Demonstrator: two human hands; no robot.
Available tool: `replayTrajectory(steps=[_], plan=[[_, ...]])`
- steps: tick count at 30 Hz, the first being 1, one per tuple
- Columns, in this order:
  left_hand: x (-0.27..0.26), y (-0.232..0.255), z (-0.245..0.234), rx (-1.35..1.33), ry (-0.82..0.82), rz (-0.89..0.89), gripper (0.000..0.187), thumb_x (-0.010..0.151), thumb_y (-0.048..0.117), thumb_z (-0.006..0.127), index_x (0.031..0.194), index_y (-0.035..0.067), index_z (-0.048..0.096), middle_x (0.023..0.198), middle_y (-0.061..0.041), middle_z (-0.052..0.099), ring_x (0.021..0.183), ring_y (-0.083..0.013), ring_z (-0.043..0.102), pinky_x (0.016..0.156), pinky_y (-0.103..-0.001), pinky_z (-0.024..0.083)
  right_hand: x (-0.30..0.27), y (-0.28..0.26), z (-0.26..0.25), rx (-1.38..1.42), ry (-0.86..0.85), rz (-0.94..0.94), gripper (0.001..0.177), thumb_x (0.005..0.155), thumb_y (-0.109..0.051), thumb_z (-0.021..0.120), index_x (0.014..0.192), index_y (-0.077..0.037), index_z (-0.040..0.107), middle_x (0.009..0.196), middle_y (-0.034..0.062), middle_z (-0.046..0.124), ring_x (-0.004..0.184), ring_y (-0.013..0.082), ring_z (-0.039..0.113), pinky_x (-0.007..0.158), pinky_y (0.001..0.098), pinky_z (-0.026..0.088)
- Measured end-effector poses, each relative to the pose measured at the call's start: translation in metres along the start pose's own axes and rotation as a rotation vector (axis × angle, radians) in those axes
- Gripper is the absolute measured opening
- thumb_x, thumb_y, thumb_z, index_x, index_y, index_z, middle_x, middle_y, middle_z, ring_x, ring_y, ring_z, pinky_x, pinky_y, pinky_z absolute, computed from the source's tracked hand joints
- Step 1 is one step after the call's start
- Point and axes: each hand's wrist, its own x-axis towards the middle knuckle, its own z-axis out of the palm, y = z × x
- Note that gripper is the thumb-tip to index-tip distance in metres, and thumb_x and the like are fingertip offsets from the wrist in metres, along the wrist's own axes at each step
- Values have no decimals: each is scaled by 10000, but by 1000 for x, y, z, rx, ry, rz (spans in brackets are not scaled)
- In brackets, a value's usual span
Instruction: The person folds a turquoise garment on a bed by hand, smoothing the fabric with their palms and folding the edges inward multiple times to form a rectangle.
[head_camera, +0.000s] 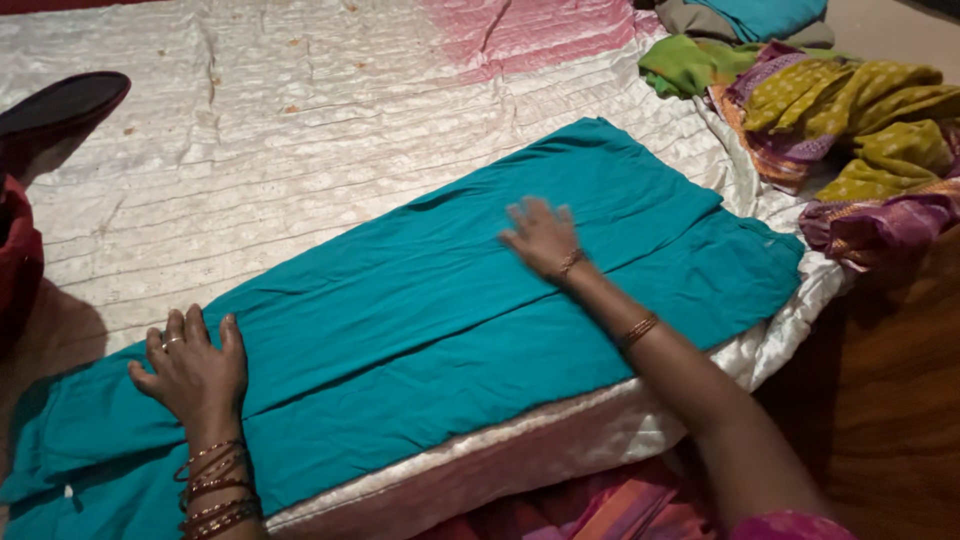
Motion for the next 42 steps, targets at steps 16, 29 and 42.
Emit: replayTrajectory(steps=[16, 29, 42], plan=[[10, 14, -9, -78, 115, 64, 510, 1124, 476, 474, 1469, 117, 584, 1654, -180, 497, 1494, -378, 406, 1136, -683, 213, -60, 129, -31, -179, 12, 423, 713, 997, -627, 354, 1580, -219, 376, 1693, 136, 235, 1554, 353, 177, 1166, 700, 37], [-45, 45, -67, -31, -366, 109, 744, 982, 682, 399, 1559, 216, 455, 1654, -55, 362, 1510, -336, 304, 1194, -614, 174, -117, 129, -69, -208, -33, 456, 671, 1046, -600, 376, 1555, -169, 455, 1687, 122, 316, 1570, 340, 257, 1229, 702, 57], [-170, 91, -61, -575, 520, -412, 815, 972, 337, 695, 1647, 114, 297, 1676, -212, 275, 1536, -420, 294, 1223, -573, 298, -123, 182, -48, -120, 115, 448, 775, 1000, -603, 400, 1589, -101, 373, 1681, 228, 191, 1523, 462, 175, 1151, 743, 7]])
